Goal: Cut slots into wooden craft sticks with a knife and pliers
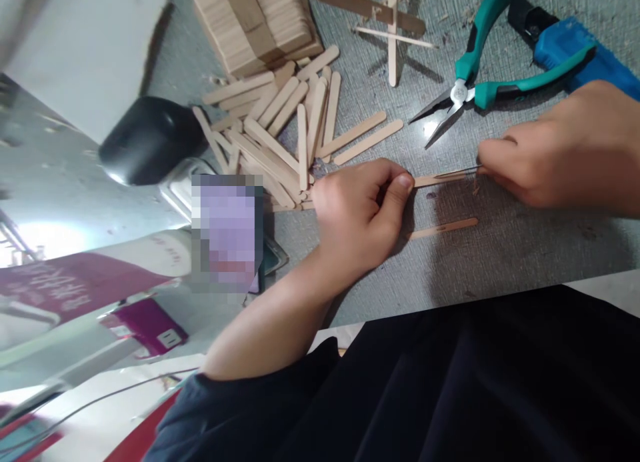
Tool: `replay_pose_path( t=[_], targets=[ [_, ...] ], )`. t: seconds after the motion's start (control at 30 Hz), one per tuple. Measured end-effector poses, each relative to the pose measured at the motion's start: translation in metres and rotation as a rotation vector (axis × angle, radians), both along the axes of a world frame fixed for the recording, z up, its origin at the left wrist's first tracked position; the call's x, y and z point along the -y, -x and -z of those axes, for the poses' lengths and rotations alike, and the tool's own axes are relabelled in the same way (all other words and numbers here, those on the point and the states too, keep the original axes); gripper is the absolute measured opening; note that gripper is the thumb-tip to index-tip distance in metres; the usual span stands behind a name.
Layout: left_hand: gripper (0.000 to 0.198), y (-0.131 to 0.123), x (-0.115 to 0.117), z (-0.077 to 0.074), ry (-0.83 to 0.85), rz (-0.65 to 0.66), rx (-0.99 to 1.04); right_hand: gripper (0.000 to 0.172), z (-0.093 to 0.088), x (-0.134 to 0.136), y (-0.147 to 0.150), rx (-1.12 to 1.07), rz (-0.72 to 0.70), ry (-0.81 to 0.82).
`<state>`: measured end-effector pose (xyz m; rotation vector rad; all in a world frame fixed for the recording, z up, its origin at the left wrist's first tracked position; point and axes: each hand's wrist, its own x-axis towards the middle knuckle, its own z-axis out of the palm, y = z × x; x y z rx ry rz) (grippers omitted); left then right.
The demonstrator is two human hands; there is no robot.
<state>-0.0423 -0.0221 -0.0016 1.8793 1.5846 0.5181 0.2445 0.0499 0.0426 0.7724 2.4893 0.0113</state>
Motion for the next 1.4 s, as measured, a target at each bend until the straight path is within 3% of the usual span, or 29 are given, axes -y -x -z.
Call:
replay_pose_path(
  t=[0.37,0.6,0.83,1.27,1.4],
  targets=[
    [0.033,-0.005,0.0,0.006,-0.078,-0.014,-0.049,0.036,0.008,0.013,0.003,-0.136,0.005,-0.079],
    [0.035,-0.006,0.003,0.008,-0.112,-0.014,-0.045,0.035,0.01,0.019,0.006,-0.191,-0.029,-0.13],
    [0.035,-0.007,0.006,0.008,-0.142,-0.024,-0.06,0.029,0.01,0.022,0.007,-0.28,0.028,-0.123],
    [0.034,-0.007,0.006,0.004,-0.113,-0.017,-0.057,0.034,0.019,0.024,0.005,-0.317,0.053,-0.177],
    [0.035,-0.007,0.006,0.003,-0.123,-0.014,-0.063,0.035,0.016,0.022,0.008,-0.282,-0.042,-0.25]
  ],
)
